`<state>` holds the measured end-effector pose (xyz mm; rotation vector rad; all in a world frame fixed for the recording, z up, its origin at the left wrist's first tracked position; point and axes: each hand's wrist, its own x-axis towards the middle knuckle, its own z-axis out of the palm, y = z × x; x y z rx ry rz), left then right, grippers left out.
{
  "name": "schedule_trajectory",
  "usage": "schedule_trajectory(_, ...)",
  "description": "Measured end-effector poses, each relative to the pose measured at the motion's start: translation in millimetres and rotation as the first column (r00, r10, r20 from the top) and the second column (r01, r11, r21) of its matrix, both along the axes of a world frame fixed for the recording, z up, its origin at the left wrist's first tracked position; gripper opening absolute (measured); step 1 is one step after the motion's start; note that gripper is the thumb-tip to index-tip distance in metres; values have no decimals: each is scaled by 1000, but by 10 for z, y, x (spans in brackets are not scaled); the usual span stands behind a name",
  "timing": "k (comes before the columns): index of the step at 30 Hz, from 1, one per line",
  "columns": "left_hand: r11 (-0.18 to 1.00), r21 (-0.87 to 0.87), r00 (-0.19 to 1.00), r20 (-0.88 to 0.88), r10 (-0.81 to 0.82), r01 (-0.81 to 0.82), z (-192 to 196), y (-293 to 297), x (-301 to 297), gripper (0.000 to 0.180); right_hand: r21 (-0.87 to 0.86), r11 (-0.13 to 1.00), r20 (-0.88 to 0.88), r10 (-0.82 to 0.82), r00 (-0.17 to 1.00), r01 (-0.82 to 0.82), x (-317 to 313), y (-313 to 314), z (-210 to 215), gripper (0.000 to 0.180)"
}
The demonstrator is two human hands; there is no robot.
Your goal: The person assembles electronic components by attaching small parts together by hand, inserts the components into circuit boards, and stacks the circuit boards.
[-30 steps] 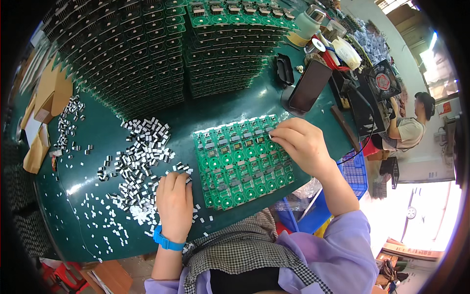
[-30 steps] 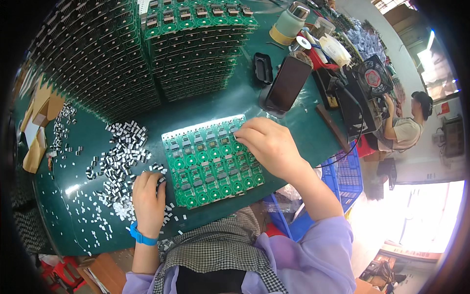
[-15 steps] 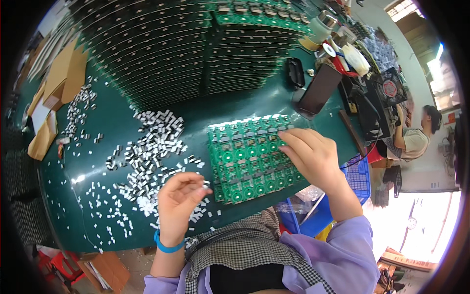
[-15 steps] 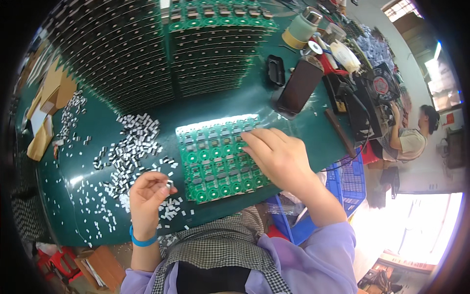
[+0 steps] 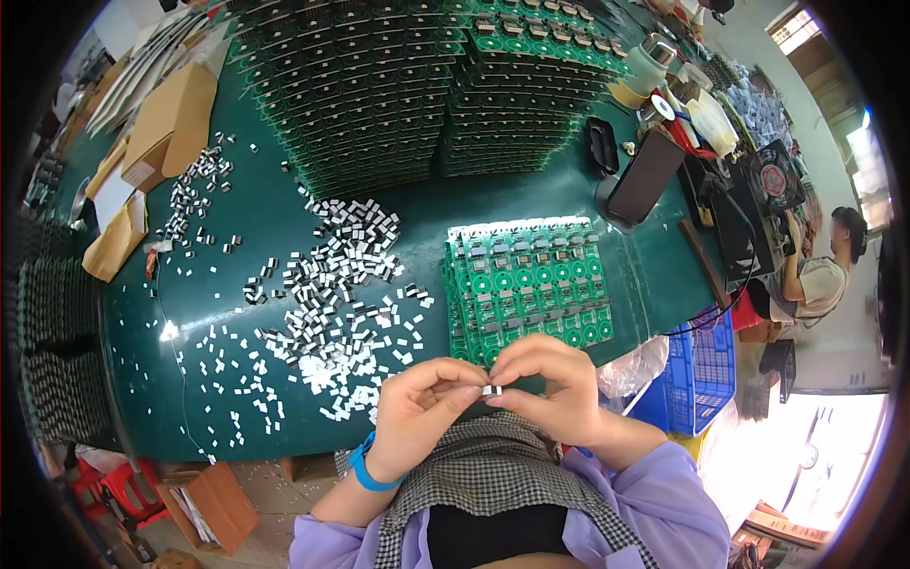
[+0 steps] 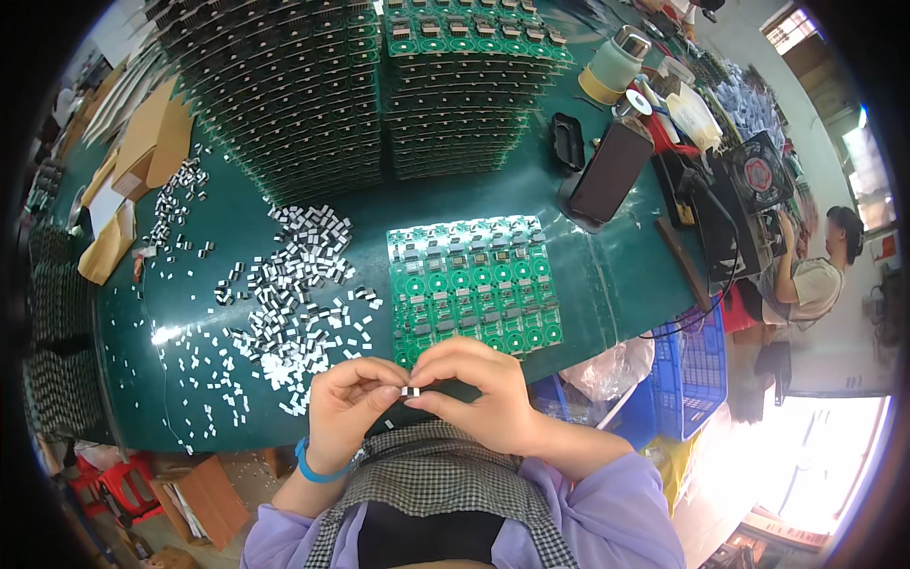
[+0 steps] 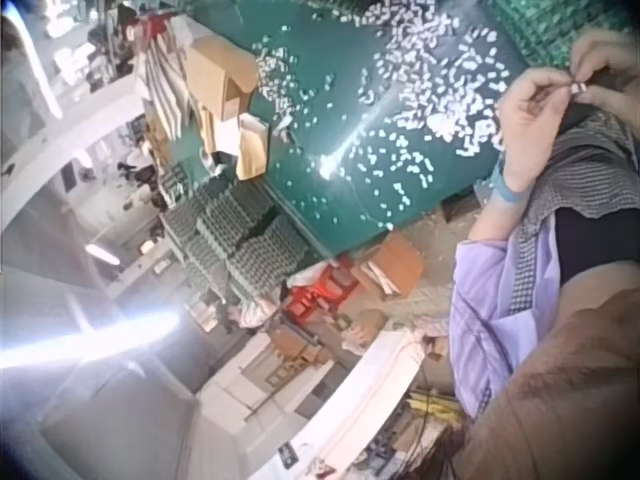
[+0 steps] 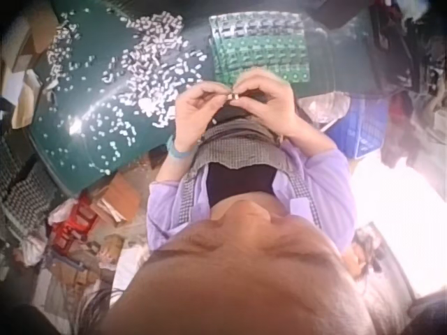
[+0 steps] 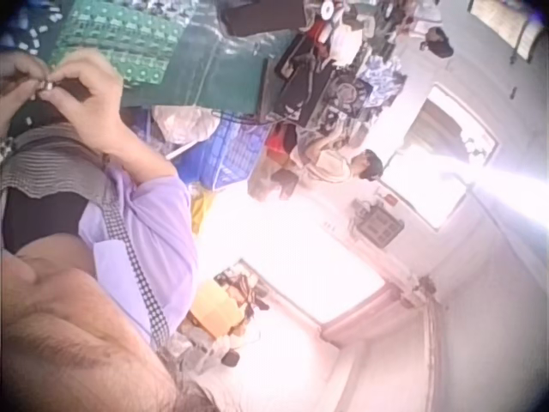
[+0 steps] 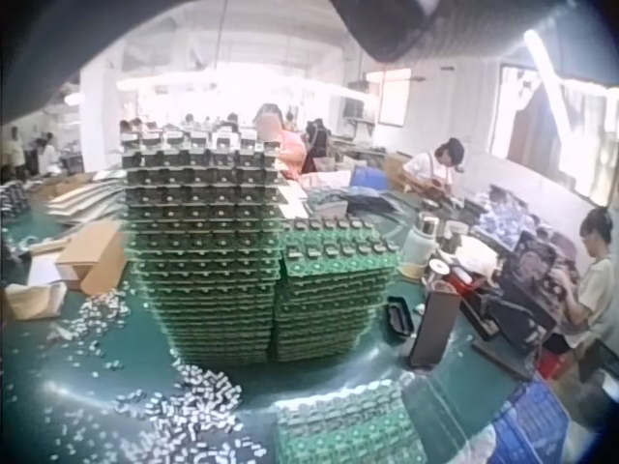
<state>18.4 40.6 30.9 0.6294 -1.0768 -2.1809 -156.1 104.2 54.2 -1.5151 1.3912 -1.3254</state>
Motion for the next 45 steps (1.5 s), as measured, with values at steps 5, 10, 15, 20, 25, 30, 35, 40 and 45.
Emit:
schedule_trajectory(5, 700, -712, 953, 171, 252, -58, 83, 22, -29, 16, -132, 991, -314, -47, 948, 6, -33, 45, 62, 21)
schedule_trajectory(10, 670, -741, 954, 172, 245, -38, 64, 18, -22, 16, -51, 996, -272, 58, 960, -75, -94, 56, 115, 23)
schedule_trajectory(15, 626, -780, 952, 179, 248, -16, 91, 26, -56, 15, -45, 996, -206, 60, 977, -71, -98, 84, 50, 23)
schedule_trajectory(20, 610, -791, 966, 118, 228, -47, 33, 41, -72, 14, -51, 996, -119, 68, 991, -75, -85, 123, 23, 25)
schedule_trajectory(25, 611, -791, 988, 66, 137, -31, 6, 44, -90, 13, 97, 968, 40, 230, 972, -233, -159, 68, 85, 24)
schedule_trajectory(30, 598, -799, 979, 59, 197, -72, -26, 37, -102, 15, -187, 978, -251, 39, 967, -88, -101, 145, 20, 22)
schedule_trajectory(35, 558, -827, 957, 101, 271, -71, 26, 15, -138, 19, -219, 973, -246, 10, 969, -66, -138, 125, 0, 20)
schedule_trajectory(40, 344, -937, 943, 51, 328, -69, -37, 7, -117, 20, -304, 949, -296, -9, 955, -86, -155, 85, -77, 20)
schedule_trajectory(45, 314, -949, 946, 60, 317, -45, 13, -11, -145, 19, -346, 937, -328, -72, 942, -49, -194, 112, -59, 22)
